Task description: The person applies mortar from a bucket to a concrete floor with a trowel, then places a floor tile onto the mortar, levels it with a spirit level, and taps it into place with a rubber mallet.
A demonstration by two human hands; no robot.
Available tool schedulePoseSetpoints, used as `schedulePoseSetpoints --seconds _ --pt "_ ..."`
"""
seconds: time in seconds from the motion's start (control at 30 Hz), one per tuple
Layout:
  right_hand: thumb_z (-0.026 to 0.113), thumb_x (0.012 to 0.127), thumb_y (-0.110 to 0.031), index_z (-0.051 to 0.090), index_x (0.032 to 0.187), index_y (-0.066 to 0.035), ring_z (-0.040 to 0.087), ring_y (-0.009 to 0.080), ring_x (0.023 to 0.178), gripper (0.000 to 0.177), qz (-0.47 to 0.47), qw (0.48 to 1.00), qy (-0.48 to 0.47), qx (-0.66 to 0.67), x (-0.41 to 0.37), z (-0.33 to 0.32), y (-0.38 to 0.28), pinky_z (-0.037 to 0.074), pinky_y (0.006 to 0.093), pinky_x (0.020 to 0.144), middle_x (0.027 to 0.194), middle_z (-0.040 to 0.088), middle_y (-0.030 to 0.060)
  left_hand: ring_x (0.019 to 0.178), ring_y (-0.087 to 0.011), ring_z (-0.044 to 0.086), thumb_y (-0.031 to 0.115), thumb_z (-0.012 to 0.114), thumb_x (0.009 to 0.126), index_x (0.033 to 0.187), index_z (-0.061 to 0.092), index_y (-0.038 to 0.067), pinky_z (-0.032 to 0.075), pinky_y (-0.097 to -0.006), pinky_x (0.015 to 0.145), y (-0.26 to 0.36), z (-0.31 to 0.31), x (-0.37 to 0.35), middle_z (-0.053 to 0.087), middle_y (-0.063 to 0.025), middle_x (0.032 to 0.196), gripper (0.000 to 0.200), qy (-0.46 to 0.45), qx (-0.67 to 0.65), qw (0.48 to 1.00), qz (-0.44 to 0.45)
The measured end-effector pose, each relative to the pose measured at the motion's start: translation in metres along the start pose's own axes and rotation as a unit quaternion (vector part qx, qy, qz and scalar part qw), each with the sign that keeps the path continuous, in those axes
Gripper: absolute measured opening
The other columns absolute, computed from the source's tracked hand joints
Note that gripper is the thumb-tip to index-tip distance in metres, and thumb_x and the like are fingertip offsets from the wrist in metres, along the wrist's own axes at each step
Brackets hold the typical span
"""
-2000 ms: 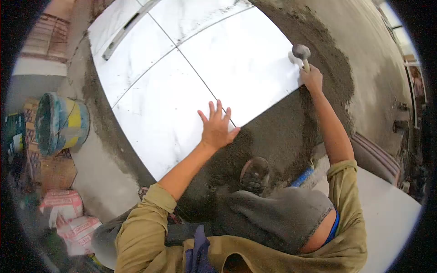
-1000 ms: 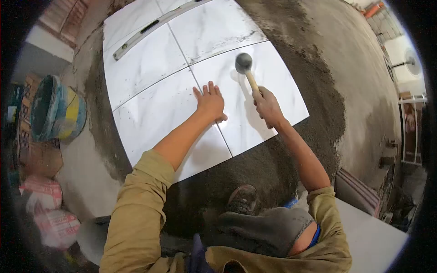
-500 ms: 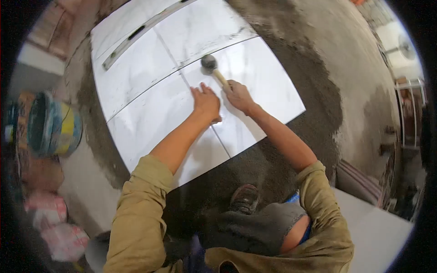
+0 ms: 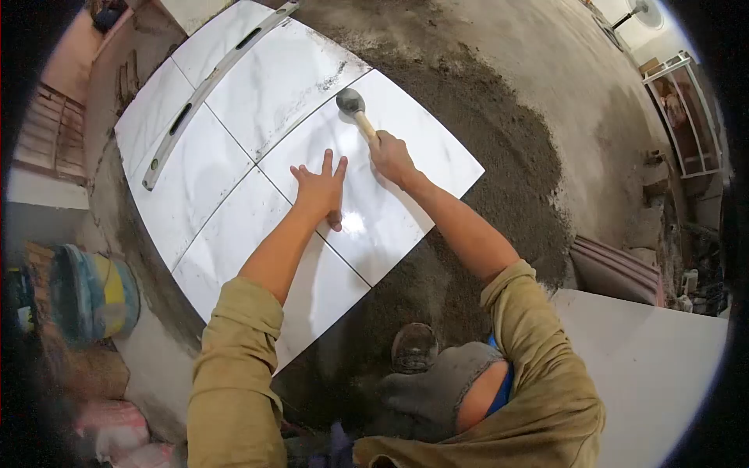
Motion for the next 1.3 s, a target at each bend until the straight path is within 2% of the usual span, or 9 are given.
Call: schedulePoseSetpoints --seconds 0.3,0.37,0.43,0.5,0.63,0.67,0.87,0.93,1.3 --pt "0.045 0.098 -0.03 0.059 0.104 0.004 0.064 0.0516 0.09 0.037 0.003 1.0 -0.014 -0.007 0.004 0.006 0.003 0.052 0.0562 0.082 0.096 0.066 0.0346 0.13 -0.0617 0.038 0.035 0.098 0.038 0.159 0.01 0.02 0.025 -0.0747 0.105 -0.001 0.001 -0.001 0.008 -0.0183 0.165 0.15 0.027 -0.012 1.0 -0.002" --pt "0.045 0.098 -0.03 0.058 0.105 0.005 0.065 0.0513 0.09 0.037 -0.214 0.962 -0.016 -0.168 -0.006 0.016 -0.019 0.053 0.0571 0.08 0.095 0.066 0.034 0.13 -0.0623 0.037 0.033 0.097 0.038 0.159 0.012 0.018 0.024 -0.0753 0.105 0.0 -0.003 -0.008 0.01 -0.0192 0.164 0.148 0.038 -0.024 0.999 -0.007" --pt "0.045 0.098 -0.03 0.057 0.104 0.005 0.066 0.0507 0.088 0.037 -0.223 0.963 -0.025 -0.15 -0.011 0.013 -0.031 0.054 0.057 0.077 0.094 0.067 0.0325 0.131 -0.0628 0.036 0.03 0.097 0.039 0.159 0.014 0.016 0.022 -0.0758 0.106 -0.002 -0.005 -0.009 0.012 -0.02 0.164 0.146 0.05 -0.035 0.998 -0.015" --pt "0.047 0.096 -0.025 0.062 0.104 0.003 0.064 0.0509 0.093 0.032 -0.01 0.998 -0.024 -0.058 -0.007 0.004 -0.01 0.05 0.0556 0.084 0.099 0.066 0.0332 0.137 -0.061 0.028 0.033 0.097 0.039 0.159 0.013 0.02 0.022 -0.0752 0.107 -0.004 0.004 -0.007 0.008 -0.0202 0.164 0.147 0.051 -0.049 0.997 -0.01" --pt "0.048 0.096 -0.026 0.062 0.115 0.001 0.065 0.0486 0.091 0.036 -0.044 0.997 -0.043 -0.055 -0.03 0.01 -0.026 0.051 0.0541 0.083 0.096 0.067 0.0307 0.144 -0.0551 0.016 0.054 0.091 0.051 0.156 0.013 0.001 0.014 -0.0747 0.11 -0.043 0.023 -0.049 0.008 -0.0262 0.162 0.141 0.102 -0.144 0.973 -0.146" --pt "0.048 0.096 -0.026 0.06 0.113 0.0 0.065 0.0472 0.09 0.034 -0.052 0.997 -0.037 -0.039 -0.037 0.011 -0.029 0.051 0.0543 0.082 0.095 0.068 0.0287 0.146 -0.0518 0.014 0.066 0.08 0.064 0.153 0.013 -0.007 0.011 -0.073 0.112 -0.048 0.034 -0.065 0.008 -0.0255 0.163 0.133 0.091 -0.148 0.969 -0.175" --pt "0.052 0.095 -0.028 0.058 0.118 0.001 0.065 0.0453 0.09 0.037 -0.065 0.997 -0.035 0.002 -0.057 0.039 -0.027 0.051 0.0524 0.083 0.096 0.067 0.0291 0.149 -0.044 0.014 0.069 0.055 0.086 0.154 0.016 -0.005 0.01 -0.0711 0.113 -0.059 0.081 -0.075 0.011 -0.0237 0.163 0.108 0.112 -0.182 0.96 -0.179" --pt "0.053 0.094 -0.031 0.056 0.122 0.001 0.066 0.0449 0.092 0.042 0.015 0.996 -0.083 -0.008 -0.064 0.041 -0.026 0.051 0.0509 0.084 0.098 0.067 0.0297 0.149 -0.0431 0.014 0.061 0.045 0.095 0.156 0.018 0.001 0.011 -0.0712 0.113 -0.075 0.076 -0.069 0.015 -0.0181 0.164 0.089 0.109 -0.137 0.975 -0.136" --pt "0.053 0.097 -0.032 0.054 0.109 0.007 0.069 0.044 0.078 0.042 0.007 0.984 -0.125 -0.131 -0.085 0.027 -0.049 0.055 0.0507 0.073 0.084 0.067 0.0315 0.151 -0.0423 0.006 0.064 0.054 0.09 0.157 0.022 0.012 0.006 -0.0701 0.114 -0.171 0.038 -0.035 0.006 -0.0147 0.166 0.091 0.13 -0.063 0.986 -0.082"
Point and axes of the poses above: each hand's wrist, its own x-axis towards the middle knuckle, its own z-axis out of the palm, y = z × x, the point moved 9 cm from there along x, towards the middle knuckle
